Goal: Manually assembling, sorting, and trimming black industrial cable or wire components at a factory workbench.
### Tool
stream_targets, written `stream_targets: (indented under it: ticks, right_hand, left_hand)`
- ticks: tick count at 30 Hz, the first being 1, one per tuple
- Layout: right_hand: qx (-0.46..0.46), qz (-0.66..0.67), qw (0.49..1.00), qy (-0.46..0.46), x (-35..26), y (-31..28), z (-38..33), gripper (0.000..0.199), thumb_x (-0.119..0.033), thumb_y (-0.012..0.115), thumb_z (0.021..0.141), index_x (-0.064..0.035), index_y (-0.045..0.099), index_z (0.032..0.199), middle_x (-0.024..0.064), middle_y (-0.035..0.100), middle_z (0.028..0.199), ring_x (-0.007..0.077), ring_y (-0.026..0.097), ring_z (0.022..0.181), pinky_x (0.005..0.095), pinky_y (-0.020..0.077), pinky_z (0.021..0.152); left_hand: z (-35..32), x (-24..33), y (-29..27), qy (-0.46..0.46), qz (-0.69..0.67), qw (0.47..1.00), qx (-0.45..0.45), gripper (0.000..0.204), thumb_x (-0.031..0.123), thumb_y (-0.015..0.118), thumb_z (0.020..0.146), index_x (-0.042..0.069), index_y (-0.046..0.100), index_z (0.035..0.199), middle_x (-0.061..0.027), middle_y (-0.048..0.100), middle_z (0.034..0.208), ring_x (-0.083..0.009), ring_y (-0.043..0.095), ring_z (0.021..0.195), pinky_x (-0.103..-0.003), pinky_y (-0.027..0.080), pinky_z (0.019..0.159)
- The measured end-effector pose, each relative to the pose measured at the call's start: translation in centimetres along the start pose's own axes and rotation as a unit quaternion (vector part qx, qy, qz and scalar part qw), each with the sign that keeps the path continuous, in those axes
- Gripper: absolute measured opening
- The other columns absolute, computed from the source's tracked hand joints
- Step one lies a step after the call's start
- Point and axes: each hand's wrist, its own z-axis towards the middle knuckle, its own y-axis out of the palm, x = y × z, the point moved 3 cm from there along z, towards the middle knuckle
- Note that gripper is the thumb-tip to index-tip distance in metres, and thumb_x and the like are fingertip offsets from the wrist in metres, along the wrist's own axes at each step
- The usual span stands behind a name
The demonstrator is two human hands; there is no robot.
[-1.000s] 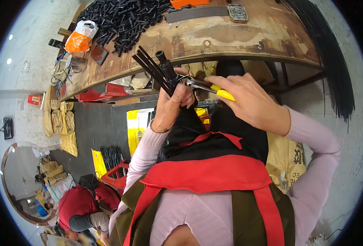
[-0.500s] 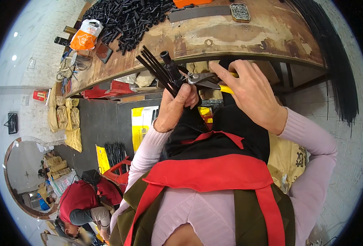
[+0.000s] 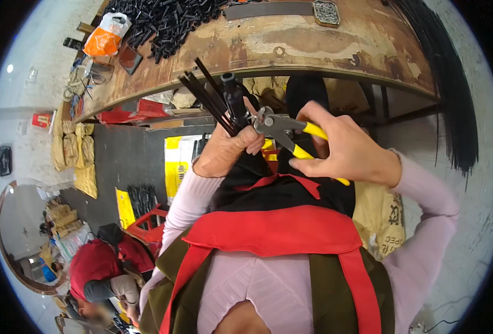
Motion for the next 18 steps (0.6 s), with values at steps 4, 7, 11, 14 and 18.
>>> stream_targets:
  ticks: [4, 7, 11, 14, 18]
  right_hand:
    - [0.307, -0.298, 0.866, -0.259, 0.1, 0.3, 0.2, 0.053, -0.008, 0.07, 0.078, -0.0012, 0.049, 0.125, 0.0179, 0.056, 0.109, 0.0378, 0.059, 0.093, 0.0385, 0.0504, 0.079]
    - [0.257, -0.36, 0.862, -0.246, 1.1, -0.4, 0.6, 0.052, -0.007, 0.068, 0.08, -0.0004, 0.048, 0.127, 0.0166, 0.059, 0.099, 0.0387, 0.062, 0.086, 0.04, 0.0514, 0.075]
    - [-0.117, 0.138, 0.981, 0.075, -0.9, -1.7, 0.8, 0.041, -0.004, 0.071, 0.078, -0.0003, 0.051, 0.114, 0.0092, 0.061, 0.076, 0.0206, 0.063, 0.051, 0.0302, 0.0487, 0.051]
    - [-0.111, 0.152, 0.978, 0.095, 1.1, 0.7, 0.2, 0.041, -0.006, 0.07, 0.079, 0.0015, 0.048, 0.112, 0.0062, 0.059, 0.082, 0.0146, 0.063, 0.064, 0.0275, 0.0466, 0.056]
    - [0.249, -0.248, 0.906, -0.237, 1.0, 0.3, 0.2, 0.056, -0.007, 0.069, 0.079, 0.0004, 0.047, 0.13, 0.0194, 0.057, 0.105, 0.0367, 0.06, 0.09, 0.0421, 0.0493, 0.079]
  left_hand:
    - [0.6, -0.2, -0.5, 0.004, 0.033, 0.999, 0.035, 0.026, 0.024, 0.068, 0.093, 0.006, 0.052, 0.104, 0.003, 0.049, 0.068, -0.0059, 0.044, 0.059, -0.022, 0.037, 0.054]
    - [1.2, -0.2, -0.7, -0.016, 0.032, 0.996, 0.078, 0.02, 0.019, 0.067, 0.094, 0.006, 0.053, 0.103, 0.0034, 0.048, 0.068, -0.0052, 0.043, 0.058, -0.022, 0.036, 0.052]
    - [1.0, 0.3, -0.3, 0.024, 0.0, 0.998, 0.055, 0.026, 0.019, 0.066, 0.094, 0.004, 0.056, 0.113, 0.0043, 0.048, 0.069, -0.0046, 0.044, 0.059, -0.021, 0.036, 0.053]
    - [0.7, 1.0, -0.1, 0.008, 0.003, 1.0, -0.018, 0.033, 0.021, 0.067, 0.094, 0.003, 0.057, 0.12, 0.0042, 0.049, 0.07, -0.0047, 0.045, 0.059, -0.021, 0.037, 0.054]
    - [1.5, 2.2, -0.3, -0.013, 0.034, 0.999, -0.014, 0.037, 0.02, 0.069, 0.092, 0.003, 0.057, 0.122, 0.0031, 0.056, 0.078, -0.0053, 0.049, 0.062, -0.021, 0.04, 0.058]
